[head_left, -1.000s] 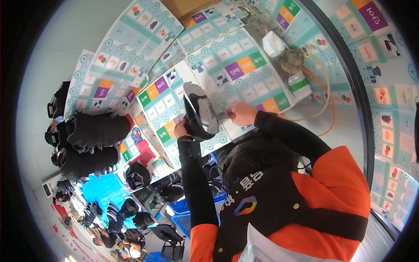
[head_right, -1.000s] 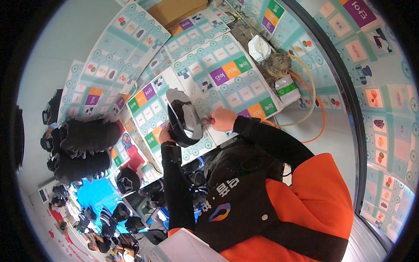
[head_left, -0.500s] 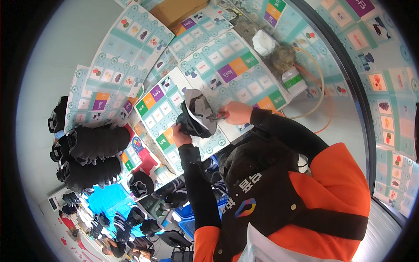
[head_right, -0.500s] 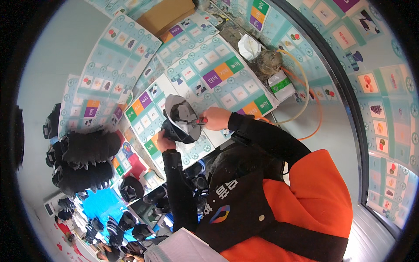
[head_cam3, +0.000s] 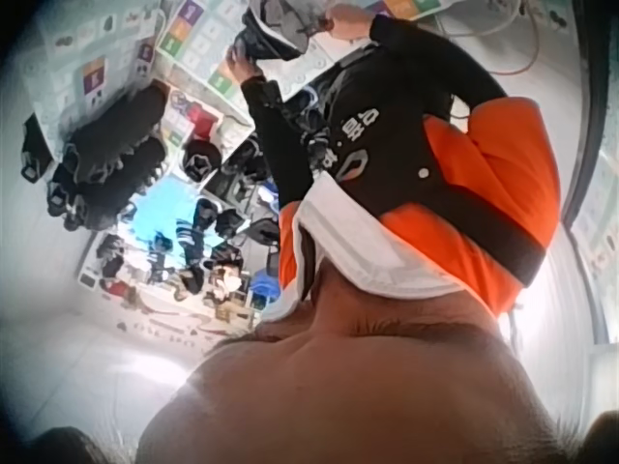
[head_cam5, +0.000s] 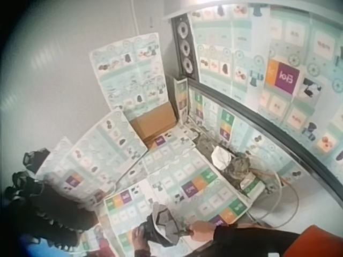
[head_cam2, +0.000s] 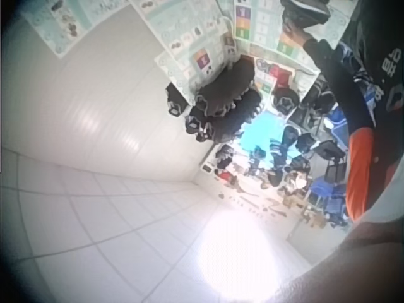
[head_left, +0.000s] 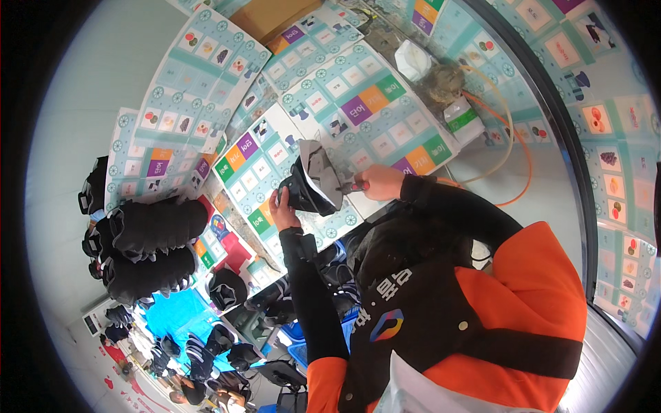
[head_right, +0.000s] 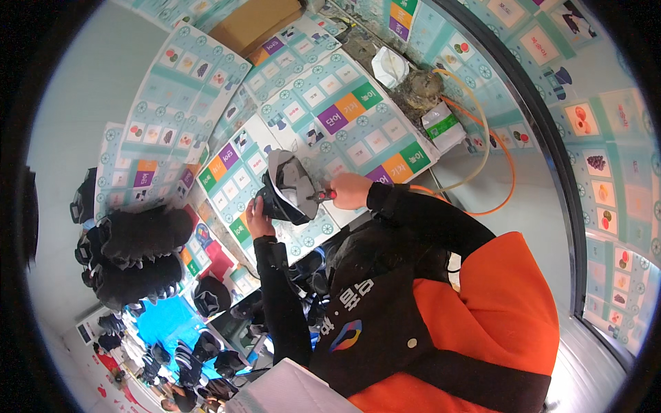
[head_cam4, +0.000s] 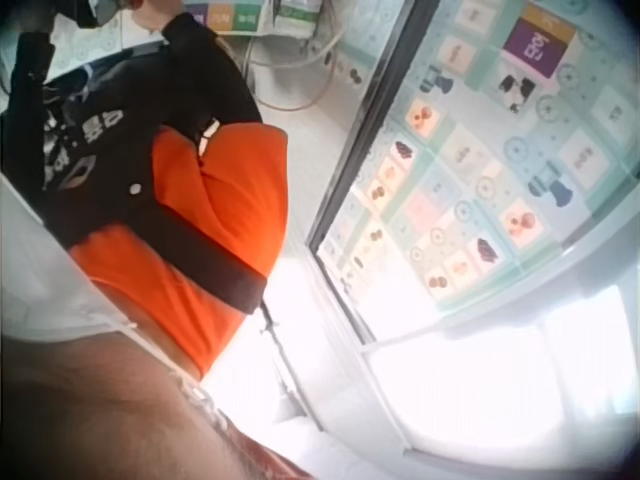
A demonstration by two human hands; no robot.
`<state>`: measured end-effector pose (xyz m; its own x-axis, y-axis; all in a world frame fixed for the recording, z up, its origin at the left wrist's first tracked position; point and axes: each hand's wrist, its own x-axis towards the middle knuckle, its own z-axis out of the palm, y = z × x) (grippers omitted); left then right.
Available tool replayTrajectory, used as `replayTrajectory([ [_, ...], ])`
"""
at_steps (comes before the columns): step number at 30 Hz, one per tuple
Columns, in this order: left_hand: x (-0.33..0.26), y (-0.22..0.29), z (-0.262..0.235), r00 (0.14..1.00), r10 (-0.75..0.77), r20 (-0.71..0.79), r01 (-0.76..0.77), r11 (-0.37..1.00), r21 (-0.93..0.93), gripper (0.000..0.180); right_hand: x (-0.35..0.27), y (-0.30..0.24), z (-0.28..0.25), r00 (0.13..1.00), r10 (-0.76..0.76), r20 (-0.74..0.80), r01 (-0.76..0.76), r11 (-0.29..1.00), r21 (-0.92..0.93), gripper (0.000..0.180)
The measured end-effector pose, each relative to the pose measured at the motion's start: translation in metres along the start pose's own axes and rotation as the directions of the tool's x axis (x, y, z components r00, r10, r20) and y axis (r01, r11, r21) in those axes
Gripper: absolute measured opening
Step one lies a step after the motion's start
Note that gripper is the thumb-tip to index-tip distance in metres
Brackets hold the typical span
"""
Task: The person wipes a black shoe boot with a white cloth and uses a handheld tool to clean its edges. They then pick up another boot from a pile and repeat the wiping and cleaning process.
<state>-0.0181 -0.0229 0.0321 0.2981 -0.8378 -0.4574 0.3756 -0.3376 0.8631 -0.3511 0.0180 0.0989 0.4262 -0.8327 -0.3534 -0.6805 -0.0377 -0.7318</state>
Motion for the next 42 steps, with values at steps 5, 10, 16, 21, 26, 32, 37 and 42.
replayTrajectory([
  [5, 0.001, 0.018, -0.018, 0.984, -0.018, 0.180, -0.032, 0.961, 0.274, 0.040, -0.007, -0.012, -0.003, 0.983, 0.056, -0.174, -0.038, 0.994, 0.106, 0.024],
  [10, 0.020, 0.029, -0.037, 0.923, -0.292, 0.251, 0.197, 0.918, 0.344, 0.030, -0.013, -0.019, -0.001, 0.998, 0.030, -0.049, -0.027, 0.996, 0.079, 0.022],
  [16, 0.048, 0.014, 0.003, 0.934, -0.241, 0.262, 0.049, 0.817, 0.575, 0.006, -0.014, 0.002, -0.010, 0.991, 0.074, -0.116, -0.040, 0.961, 0.272, 0.030],
  [21, 0.105, -0.008, -0.078, 0.923, 0.049, 0.381, -0.372, 0.367, 0.853, 0.023, -0.009, -0.020, -0.007, 0.999, 0.033, -0.029, -0.027, 0.982, 0.186, 0.032],
  [26, 0.065, 0.002, -0.003, 0.805, -0.237, 0.544, -0.591, -0.392, 0.705, 0.036, -0.020, 0.014, -0.005, 0.993, 0.099, -0.061, -0.087, 0.981, 0.176, 0.033],
  [32, 0.020, 0.079, 0.051, 0.939, 0.093, 0.331, -0.295, 0.712, 0.638, 0.027, -0.031, 0.002, -0.043, 0.979, 0.166, -0.116, -0.123, 0.942, 0.313, 0.028],
  [37, 0.053, 0.029, 0.000, 0.960, -0.083, 0.269, -0.082, 0.831, 0.550, 0.027, -0.015, -0.021, -0.054, 0.973, 0.055, -0.225, 0.008, 0.962, 0.273, 0.026],
  [42, 0.067, -0.006, -0.040, 0.981, 0.044, 0.190, -0.158, 0.745, 0.647, 0.035, 0.016, -0.025, -0.036, 0.995, -0.081, -0.060, 0.087, 0.990, 0.114, 0.028],
])
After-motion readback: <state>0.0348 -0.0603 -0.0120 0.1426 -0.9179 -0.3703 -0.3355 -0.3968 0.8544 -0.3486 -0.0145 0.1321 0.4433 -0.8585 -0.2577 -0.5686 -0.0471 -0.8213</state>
